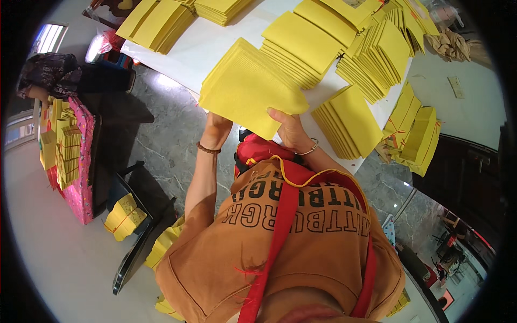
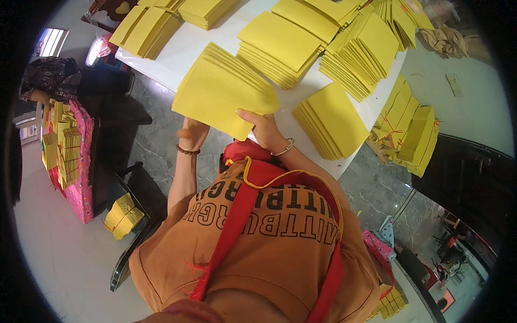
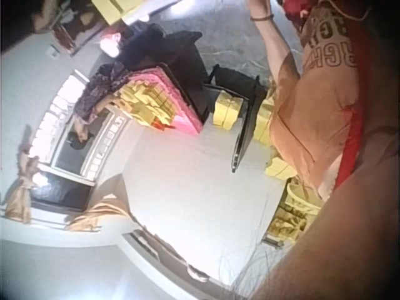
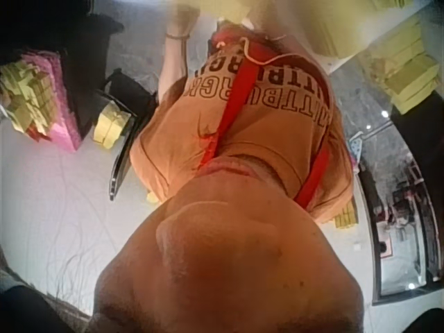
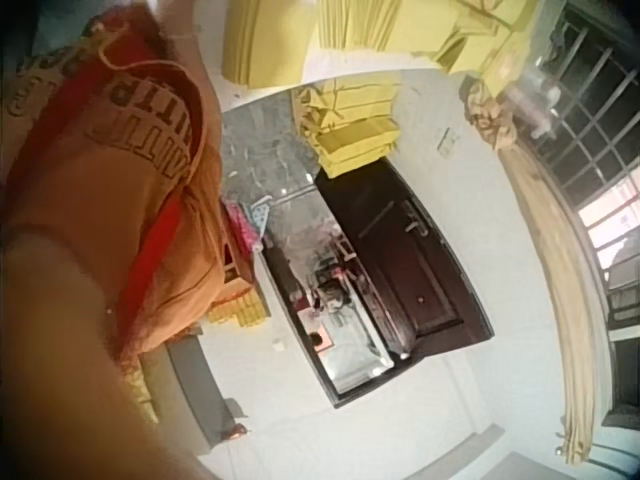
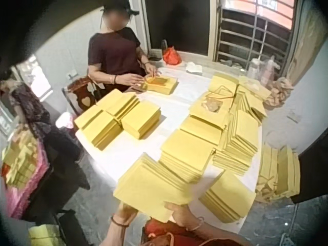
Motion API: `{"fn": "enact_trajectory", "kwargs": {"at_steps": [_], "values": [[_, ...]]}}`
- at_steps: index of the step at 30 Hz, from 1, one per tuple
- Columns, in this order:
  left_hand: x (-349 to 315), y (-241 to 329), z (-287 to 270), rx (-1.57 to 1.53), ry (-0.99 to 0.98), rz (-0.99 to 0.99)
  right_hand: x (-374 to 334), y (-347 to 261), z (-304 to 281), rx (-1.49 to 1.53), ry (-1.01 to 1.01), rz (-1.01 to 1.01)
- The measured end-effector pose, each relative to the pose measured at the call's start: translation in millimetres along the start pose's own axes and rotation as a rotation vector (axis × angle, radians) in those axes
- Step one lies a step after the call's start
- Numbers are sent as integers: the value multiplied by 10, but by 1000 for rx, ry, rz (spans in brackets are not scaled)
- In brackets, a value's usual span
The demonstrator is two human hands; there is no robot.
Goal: The person is counting, stacking, and organizing yellow joss paper with silver foil centers.
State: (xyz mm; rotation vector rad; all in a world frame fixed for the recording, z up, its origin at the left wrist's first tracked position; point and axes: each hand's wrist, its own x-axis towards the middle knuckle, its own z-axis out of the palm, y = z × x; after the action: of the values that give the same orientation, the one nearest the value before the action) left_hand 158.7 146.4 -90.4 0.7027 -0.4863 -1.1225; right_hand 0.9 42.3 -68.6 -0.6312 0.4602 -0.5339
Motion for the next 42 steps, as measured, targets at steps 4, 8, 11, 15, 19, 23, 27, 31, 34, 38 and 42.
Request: {"fn": "enact_trajectory", "kwargs": {"at_steps": [4, 8, 11, 15, 19, 23, 27, 31, 34, 38, 42], "values": [[62, -15, 255, 282, 116, 31, 18, 111, -50, -22, 29, -2], [104, 123, 181, 359, 132, 52, -10, -15, -144, -76, -160, -156], [185, 258, 98, 542, 96, -47, -23, -109, -266, -427, 4, -402], [247, 92, -344, 905, 125, -6, -31, -91, -277, -821, -51, -427], [270, -95, -417, 1225, 86, 195, -21, -50, -314, -917, -73, -439], [220, -34, -217, 870, 171, 24, -12, -45, -368, -875, 21, -303], [111, -14, 9, 174, 82, -2, -148, 78, -314, -524, 100, -323], [89, -128, 515, -152, 73, 119, -208, -23, -206, -598, -131, -57], [101, -207, 679, -179, -44, 152, -171, -123, -130, -448, -19, -190], [125, -219, 824, -188, -150, 199, -135, -306, -79, -457, 1, -326], [236, -238, 754, -254, -242, 188, -78, -527, 225, -520, 68, -535]]}}
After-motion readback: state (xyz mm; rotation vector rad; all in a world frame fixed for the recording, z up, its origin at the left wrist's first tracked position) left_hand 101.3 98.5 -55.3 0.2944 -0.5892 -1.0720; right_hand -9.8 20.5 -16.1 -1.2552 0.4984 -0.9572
